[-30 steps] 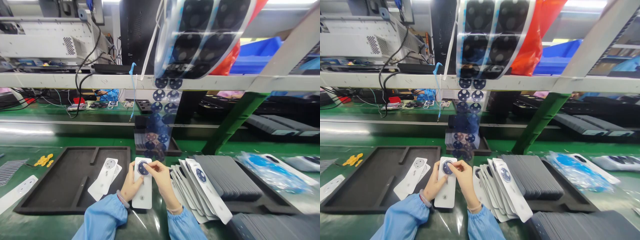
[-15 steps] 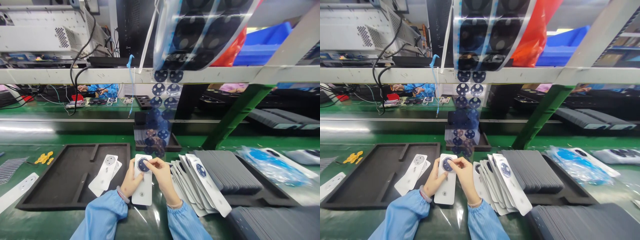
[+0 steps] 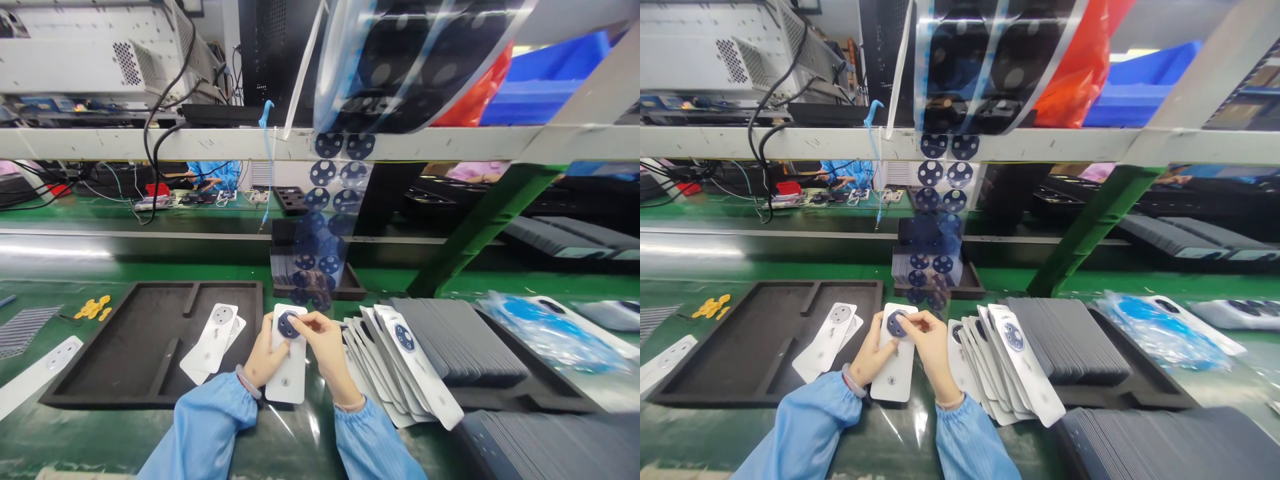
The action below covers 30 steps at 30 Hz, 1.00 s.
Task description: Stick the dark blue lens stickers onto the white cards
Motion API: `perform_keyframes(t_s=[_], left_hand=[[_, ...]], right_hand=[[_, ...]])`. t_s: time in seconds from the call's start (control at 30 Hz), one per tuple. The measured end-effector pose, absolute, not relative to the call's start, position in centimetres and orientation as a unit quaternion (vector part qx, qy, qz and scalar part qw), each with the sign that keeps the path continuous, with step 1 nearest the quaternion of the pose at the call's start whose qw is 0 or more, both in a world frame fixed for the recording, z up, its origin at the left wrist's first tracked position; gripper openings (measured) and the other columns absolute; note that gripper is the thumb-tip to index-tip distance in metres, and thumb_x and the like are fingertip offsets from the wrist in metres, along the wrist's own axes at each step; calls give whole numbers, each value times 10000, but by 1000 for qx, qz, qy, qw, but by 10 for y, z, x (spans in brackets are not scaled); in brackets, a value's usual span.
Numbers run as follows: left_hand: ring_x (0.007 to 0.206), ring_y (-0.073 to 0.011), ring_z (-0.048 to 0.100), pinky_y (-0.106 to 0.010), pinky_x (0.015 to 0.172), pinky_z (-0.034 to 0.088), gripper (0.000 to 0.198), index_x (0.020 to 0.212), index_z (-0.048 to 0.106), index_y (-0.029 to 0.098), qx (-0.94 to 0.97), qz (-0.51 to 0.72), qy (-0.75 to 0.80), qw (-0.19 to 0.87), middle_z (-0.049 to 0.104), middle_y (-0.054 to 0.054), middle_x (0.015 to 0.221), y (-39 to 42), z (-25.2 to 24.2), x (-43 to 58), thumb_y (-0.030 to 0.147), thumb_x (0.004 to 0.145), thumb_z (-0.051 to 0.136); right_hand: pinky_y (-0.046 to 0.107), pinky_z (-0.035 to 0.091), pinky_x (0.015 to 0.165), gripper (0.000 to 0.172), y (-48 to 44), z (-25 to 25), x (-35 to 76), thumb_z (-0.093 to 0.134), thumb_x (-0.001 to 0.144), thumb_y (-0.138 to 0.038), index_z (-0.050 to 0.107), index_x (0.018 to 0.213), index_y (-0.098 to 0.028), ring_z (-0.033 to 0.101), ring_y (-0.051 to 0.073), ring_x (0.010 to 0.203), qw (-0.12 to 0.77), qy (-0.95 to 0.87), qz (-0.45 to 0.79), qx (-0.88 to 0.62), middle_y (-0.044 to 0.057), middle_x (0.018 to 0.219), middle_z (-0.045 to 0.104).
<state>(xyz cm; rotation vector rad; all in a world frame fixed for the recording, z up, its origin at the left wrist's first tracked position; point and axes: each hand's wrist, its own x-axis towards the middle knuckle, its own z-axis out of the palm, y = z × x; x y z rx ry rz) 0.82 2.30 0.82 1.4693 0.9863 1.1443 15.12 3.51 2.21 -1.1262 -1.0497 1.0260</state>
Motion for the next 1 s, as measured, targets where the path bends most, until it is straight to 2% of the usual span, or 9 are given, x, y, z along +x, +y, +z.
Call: perform_keyframes(t_s=[0.17,0.5,1.0], left_hand=[[991,-237,619,-345,814,486,421,1195,428,213,588,474,416,506,629,-66,1127,22,13,10,271,818,607],[1008,-233,618,-352,863,472,418,1218,411,214,610,470,409,490,633,-65,1146,22,9,9,243,835,574],[1010,-237,617,-346,844,480,440,1223,400,199,608,460,417,494,627,-75,1149,22,13,9,229,819,570]], right_hand=[[290,447,601,329,35,22,150,835,597,-469,693,654,-177,544,153,598,613,-446,440,-482,14,637,656],[291,441,617,322,36,22,150,839,590,-457,688,649,-179,552,159,617,607,-439,448,-488,16,652,659],[280,451,618,316,37,19,150,865,567,-421,687,651,-173,549,143,604,609,-411,474,-486,9,654,660]])
